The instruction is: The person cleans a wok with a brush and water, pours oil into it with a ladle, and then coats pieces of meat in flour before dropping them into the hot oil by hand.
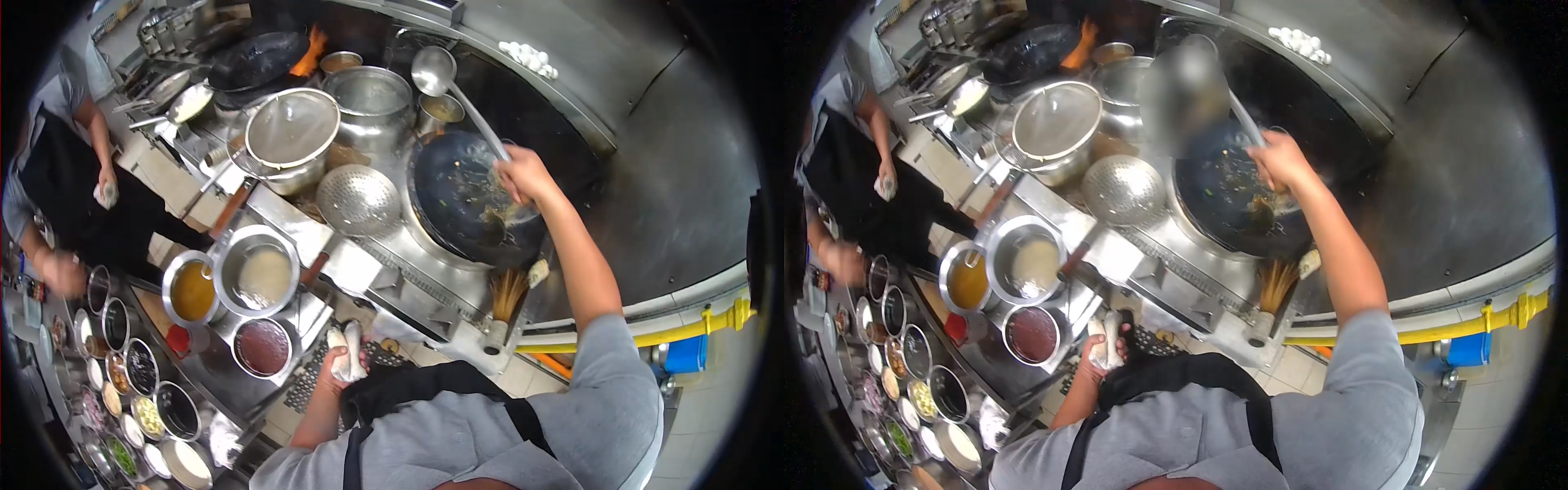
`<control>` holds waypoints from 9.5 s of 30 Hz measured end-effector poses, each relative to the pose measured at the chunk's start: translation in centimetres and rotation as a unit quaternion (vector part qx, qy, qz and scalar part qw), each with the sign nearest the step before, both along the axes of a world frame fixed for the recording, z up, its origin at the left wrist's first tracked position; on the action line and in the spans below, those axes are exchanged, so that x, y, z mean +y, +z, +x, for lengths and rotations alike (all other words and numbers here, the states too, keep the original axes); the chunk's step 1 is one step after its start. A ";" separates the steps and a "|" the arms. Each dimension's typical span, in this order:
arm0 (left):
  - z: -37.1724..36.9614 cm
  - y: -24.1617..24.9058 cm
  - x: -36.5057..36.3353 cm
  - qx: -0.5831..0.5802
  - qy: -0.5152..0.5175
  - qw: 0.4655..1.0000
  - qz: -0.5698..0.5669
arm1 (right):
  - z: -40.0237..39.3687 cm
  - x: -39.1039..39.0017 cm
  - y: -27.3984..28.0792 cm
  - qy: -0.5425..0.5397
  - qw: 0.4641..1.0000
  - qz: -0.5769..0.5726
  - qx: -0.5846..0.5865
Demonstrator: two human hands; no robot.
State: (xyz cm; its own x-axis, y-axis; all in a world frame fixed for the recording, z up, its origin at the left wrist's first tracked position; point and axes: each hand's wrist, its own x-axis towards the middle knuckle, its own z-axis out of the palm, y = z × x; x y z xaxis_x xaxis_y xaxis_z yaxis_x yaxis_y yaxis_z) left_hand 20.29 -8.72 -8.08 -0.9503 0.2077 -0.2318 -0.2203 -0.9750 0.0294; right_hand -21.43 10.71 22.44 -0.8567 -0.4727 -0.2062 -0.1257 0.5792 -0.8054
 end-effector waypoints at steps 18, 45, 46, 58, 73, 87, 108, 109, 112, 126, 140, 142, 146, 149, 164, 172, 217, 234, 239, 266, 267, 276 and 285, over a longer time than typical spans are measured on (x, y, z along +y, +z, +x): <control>-15.6 10.3 -4.5 -0.121 -0.103 0.944 -0.288 | -3.0 -10.5 -6.8 -0.097 0.588 -0.516 -0.616; -21.4 16.3 11.3 -0.002 -0.289 0.957 0.008 | 19.8 12.7 -10.2 -0.164 0.930 -0.153 -0.291; -21.3 17.3 11.3 0.019 -0.284 0.958 0.038 | 20.5 13.1 -11.0 -0.171 0.928 -0.158 -0.291; -22.1 18.2 5.3 0.081 -0.197 0.970 0.116 | 26.9 18.8 -14.1 -0.428 0.797 -0.275 -0.325; -22.8 18.6 6.1 -0.002 -0.208 0.959 0.193 | -3.0 8.2 -7.1 -0.002 0.851 0.439 0.287; -26.9 22.2 -2.2 0.183 -0.271 0.440 -0.837 | -2.3 14.4 -6.8 -0.037 0.841 0.514 0.166; -15.4 15.3 -4.4 0.047 -0.039 0.631 -0.774 | 2.1 13.9 -4.9 -0.009 0.838 0.497 0.225; -15.1 15.7 -4.4 0.038 -0.010 0.663 -0.747 | 2.5 13.4 -4.7 0.058 0.814 0.542 0.197; -15.3 15.1 -4.0 0.003 0.064 0.678 -0.732 | -4.2 12.0 -8.0 0.040 0.791 0.580 0.192; -20.4 5.1 -4.9 -0.144 0.064 0.515 -0.842 | -8.3 8.8 -13.7 -0.243 0.882 0.342 0.214; -19.6 13.2 -2.1 -0.035 0.142 0.475 -0.868 | -12.1 3.8 -16.2 -0.118 0.941 0.288 0.130; -19.9 14.4 -2.1 -0.048 0.130 0.467 -0.873 | -11.1 1.0 -18.0 -0.178 0.947 0.231 0.134; -18.9 16.2 -3.0 -0.087 0.148 0.460 -0.871 | -0.9 0.6 -10.5 -0.021 0.977 0.198 -0.079; -17.8 16.6 -3.9 -0.077 0.183 0.563 -0.803 | -2.1 6.1 -13.1 0.182 0.920 0.212 0.274; -19.1 12.3 -1.3 -0.105 -0.088 0.977 -0.163 | 3.4 13.8 -9.1 0.161 0.940 0.293 0.075; -26.7 8.6 6.5 -0.159 -0.137 0.886 -0.413 | -4.3 1.9 -9.1 0.079 0.970 0.226 0.027; -31.3 8.4 13.0 -0.231 -0.116 0.855 -0.449 | -2.7 7.2 -3.8 0.089 0.728 0.672 0.100; -31.0 8.8 12.7 -0.225 -0.139 0.862 -0.432 | -10.4 2.3 -13.4 -0.037 0.944 0.276 0.175; -30.4 9.7 12.2 -0.219 -0.140 0.854 -0.451 | -4.4 4.1 -12.2 0.027 0.987 0.160 -0.016; -30.1 8.4 8.4 -0.145 -0.127 0.801 -0.566 | 6.7 5.6 -3.4 0.164 0.915 0.368 0.008; -29.4 8.8 8.4 -0.128 -0.055 0.826 -0.546 | 7.4 8.6 -3.5 0.177 0.901 0.391 0.059; -25.2 14.8 2.8 -0.067 -0.067 0.720 -0.687 | 5.3 20.9 2.8 -0.214 0.943 0.255 0.021; -21.4 18.8 2.7 -0.110 -0.031 0.654 -0.747 | -1.7 20.9 -4.7 -0.139 0.945 0.273 0.118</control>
State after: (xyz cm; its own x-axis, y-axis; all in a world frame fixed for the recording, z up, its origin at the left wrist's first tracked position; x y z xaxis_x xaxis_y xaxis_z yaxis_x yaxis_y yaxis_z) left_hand -1.14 -6.03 10.77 -0.8600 -0.3707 -0.3506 -0.4180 0.1179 0.9008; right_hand -23.17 31.63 17.79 -0.9847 -0.1008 -0.1421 -0.0461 0.9373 -0.3453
